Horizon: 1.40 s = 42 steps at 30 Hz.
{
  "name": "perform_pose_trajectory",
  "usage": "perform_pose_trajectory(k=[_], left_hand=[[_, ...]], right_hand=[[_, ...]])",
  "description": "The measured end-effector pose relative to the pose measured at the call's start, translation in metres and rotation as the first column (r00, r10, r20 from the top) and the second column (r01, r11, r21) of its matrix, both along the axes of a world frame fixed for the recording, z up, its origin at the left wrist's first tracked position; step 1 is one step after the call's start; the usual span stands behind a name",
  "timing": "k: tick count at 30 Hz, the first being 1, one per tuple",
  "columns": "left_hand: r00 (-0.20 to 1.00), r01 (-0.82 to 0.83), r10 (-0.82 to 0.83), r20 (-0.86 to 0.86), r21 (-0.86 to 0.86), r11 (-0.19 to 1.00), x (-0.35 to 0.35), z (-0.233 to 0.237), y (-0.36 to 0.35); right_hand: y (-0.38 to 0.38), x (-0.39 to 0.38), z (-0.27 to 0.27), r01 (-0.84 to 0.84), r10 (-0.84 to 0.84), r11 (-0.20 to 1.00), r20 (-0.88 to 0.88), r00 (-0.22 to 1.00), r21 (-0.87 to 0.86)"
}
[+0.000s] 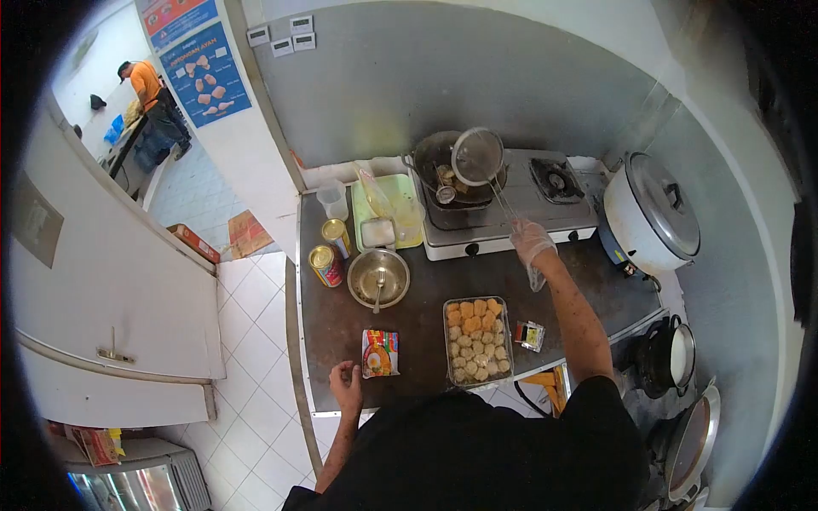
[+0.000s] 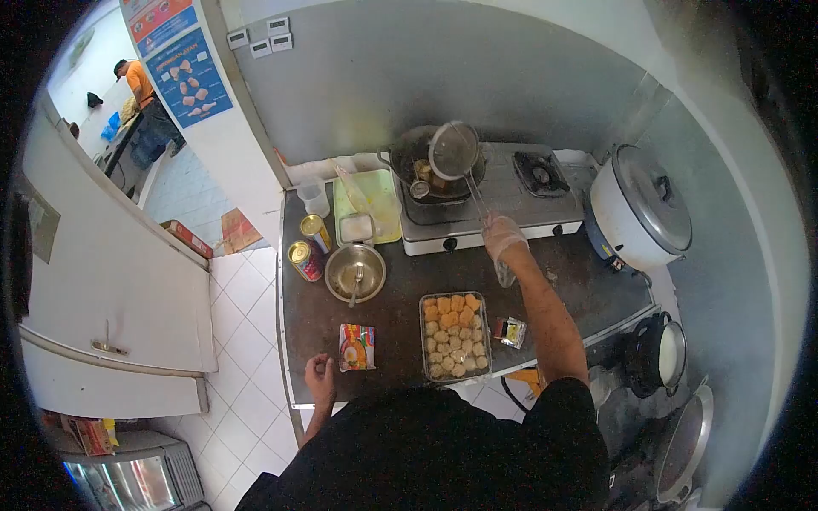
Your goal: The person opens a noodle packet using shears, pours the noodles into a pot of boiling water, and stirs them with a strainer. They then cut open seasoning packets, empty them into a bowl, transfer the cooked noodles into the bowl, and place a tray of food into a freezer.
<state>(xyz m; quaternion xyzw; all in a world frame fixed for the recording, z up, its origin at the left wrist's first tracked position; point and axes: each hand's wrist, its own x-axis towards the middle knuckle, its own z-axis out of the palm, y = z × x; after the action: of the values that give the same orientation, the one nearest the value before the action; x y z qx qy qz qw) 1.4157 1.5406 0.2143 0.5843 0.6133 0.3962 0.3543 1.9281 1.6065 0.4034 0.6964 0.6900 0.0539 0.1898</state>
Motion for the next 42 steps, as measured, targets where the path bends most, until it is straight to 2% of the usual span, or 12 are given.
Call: perform_pose_trajectory(k=[2,3,5,8,9,11,14,18,20,29,32,42], left_hand=[[1.0,-0.007,0.007,0.011,0.004,1.0,0.0,0.0,0.001],[1.0,-0.01,0.01,0.013,0.009,1.0,0.001,0.0,0.002],[0.997,-0.038,0.039,0.068,-0.016,0.999,0.002,-0.001,0.004],[1.0,0.006,-0.005,-0.016,0.081,0.997,0.004,0.007,0.005],[1.0,0.009,-0.008,-0.017,0.083,0.997,0.006,0.011,0.006],[1.0,-0.003,0.003,-0.002,0.008,1.0,0.01,0.018,0.008],[0.999,0.02,-0.018,-0.03,0.084,0.996,0.011,0.014,0.013],[1.0,0.018,-0.017,-0.014,0.092,0.996,0.008,0.005,0.016],[0.998,-0.019,0.02,0.067,-0.009,1.0,0.007,0.006,0.015],[0.999,0.039,-0.038,-0.012,0.066,0.997,0.011,0.003,0.02],[0.999,0.038,-0.037,-0.025,0.055,0.998,0.013,0.007,0.022],[0.999,0.014,-0.011,-0.034,0.101,0.995,0.005,0.01,0.023]], right_hand=[[-0.012,-0.008,0.003,0.307,-0.078,0.915,-0.631,0.772,0.261],[-0.014,-0.013,0.005,0.303,-0.073,0.915,-0.63,0.773,0.267],[-0.013,-0.023,0.009,0.603,-0.275,0.796,-0.854,0.442,0.055],[-0.009,-0.031,0.017,0.601,-0.414,0.781,-0.861,0.296,-0.169],[-0.008,-0.027,0.009,0.603,-0.413,0.78,-0.862,0.294,-0.168],[-0.005,-0.023,-0.002,0.375,-0.164,0.902,-0.633,0.756,0.213],[0.005,-0.03,0.013,0.475,-0.41,0.878,-0.434,0.802,0.048],[0.003,-0.041,0.033,0.589,-0.524,0.808,-0.414,0.744,0.035],[0.003,-0.048,0.046,0.727,-0.638,0.686,-0.494,0.591,-0.018],[0.007,-0.029,-0.001,0.36,-0.332,0.932,-0.312,0.89,0.036],[0.006,-0.04,0.014,0.559,-0.485,0.825,-0.401,0.777,0.087],[0.05,0.004,0.024,0.588,-0.517,0.803,-0.381,0.767,0.094]])
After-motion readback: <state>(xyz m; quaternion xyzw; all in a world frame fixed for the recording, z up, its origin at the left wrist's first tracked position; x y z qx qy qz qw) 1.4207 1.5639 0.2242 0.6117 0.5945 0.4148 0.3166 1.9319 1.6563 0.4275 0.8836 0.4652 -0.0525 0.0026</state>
